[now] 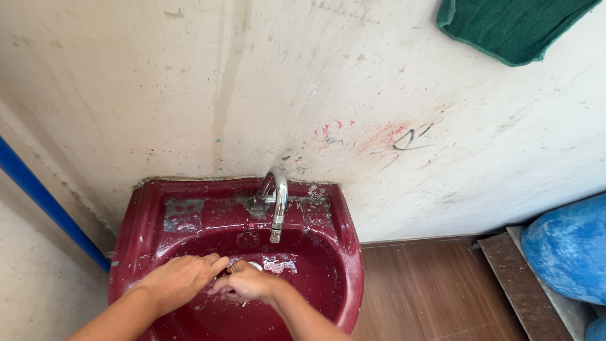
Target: The person scrubs a maroon sink using a steel wool pad and a red cloth under running water. They wipe the basin, the faucet, and the surrounding wall area, repeatedly rinsing the cleaning tools and wringing them out during the process.
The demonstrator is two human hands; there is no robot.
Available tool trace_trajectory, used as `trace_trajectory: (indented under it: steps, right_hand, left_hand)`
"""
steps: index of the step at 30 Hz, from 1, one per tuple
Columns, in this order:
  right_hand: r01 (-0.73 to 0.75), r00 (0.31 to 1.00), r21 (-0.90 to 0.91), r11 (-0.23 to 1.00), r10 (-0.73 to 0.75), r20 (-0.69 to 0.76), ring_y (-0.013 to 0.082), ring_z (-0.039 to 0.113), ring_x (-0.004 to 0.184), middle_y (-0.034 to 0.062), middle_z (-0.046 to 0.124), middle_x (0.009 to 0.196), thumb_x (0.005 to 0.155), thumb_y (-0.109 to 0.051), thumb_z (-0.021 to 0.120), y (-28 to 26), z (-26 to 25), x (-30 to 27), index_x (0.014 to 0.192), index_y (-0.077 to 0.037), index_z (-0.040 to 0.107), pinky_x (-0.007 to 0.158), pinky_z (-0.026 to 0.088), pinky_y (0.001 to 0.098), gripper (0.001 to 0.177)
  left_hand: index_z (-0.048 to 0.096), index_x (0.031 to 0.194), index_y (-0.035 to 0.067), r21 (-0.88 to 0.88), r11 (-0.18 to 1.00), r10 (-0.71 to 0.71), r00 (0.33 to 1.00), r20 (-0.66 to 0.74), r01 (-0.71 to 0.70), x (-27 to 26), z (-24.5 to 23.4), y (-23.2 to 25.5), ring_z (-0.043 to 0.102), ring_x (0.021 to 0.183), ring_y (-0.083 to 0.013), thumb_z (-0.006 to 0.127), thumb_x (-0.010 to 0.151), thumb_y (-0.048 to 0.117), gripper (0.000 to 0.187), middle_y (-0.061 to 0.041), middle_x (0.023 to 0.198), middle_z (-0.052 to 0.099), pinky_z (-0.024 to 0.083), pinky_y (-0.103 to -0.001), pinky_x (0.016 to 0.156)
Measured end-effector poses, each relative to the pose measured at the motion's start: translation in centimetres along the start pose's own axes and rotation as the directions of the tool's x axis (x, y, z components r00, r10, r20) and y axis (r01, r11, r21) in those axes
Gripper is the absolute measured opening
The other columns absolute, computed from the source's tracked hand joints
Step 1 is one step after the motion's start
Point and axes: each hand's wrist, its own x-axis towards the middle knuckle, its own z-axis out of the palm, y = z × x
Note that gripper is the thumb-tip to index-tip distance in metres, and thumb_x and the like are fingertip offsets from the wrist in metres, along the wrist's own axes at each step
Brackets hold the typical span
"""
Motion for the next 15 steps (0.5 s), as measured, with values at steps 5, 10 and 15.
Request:
trace_trajectory:
  steps: [5,10,15]
  right_hand:
    - [-0.022,0.957,0.073,0.997,0.042,-0.287,0.009,0.063,0.077,-0.0003,0.061,0.074,0.099,-0.033,0.065,-0.9,2.3,-1.0,0.117,-0.002,0.066,0.073,0.048,0.0224,0.036]
    - [0.013,0.94,0.009,1.0,-0.009,-0.342,0.0143,0.064,0.09,-0.0012,0.057,0.097,0.1,-0.048,0.059,-3.5,2.0,-3.4,0.128,-0.015,0.064,0.079,0.056,0.0343,0.044]
    - [0.172,0.899,0.129,0.977,-0.102,-0.425,0.0162,0.071,0.098,-0.0004,0.061,0.111,0.096,-0.041,0.067,-3.7,1.2,-2.2,0.118,-0.014,0.068,0.088,0.058,0.0329,0.035]
  left_hand:
    - [0.047,0.133,0.007,-0.168,0.986,-0.042,0.955,-0.295,-0.009,1.8,2.9,-0.4,0.067,0.104,-0.0312,0.058,0.088,0.004,0.046,-0.015,0.126,0.058,0.056,-0.045,0.086]
    - [0.057,0.126,0.003,-0.82,0.411,-0.423,0.88,0.215,0.398,1.6,3.2,-1.4,0.078,0.092,-0.0319,0.058,0.096,0.0,0.03,-0.027,0.105,0.076,0.063,-0.041,0.084]
    - [0.06,0.129,0.006,-0.922,-0.371,-0.459,0.84,0.287,0.112,0.8,1.7,-2.5,0.076,0.099,-0.0204,0.07,0.089,0.005,0.042,-0.009,0.111,0.073,0.06,-0.036,0.092]
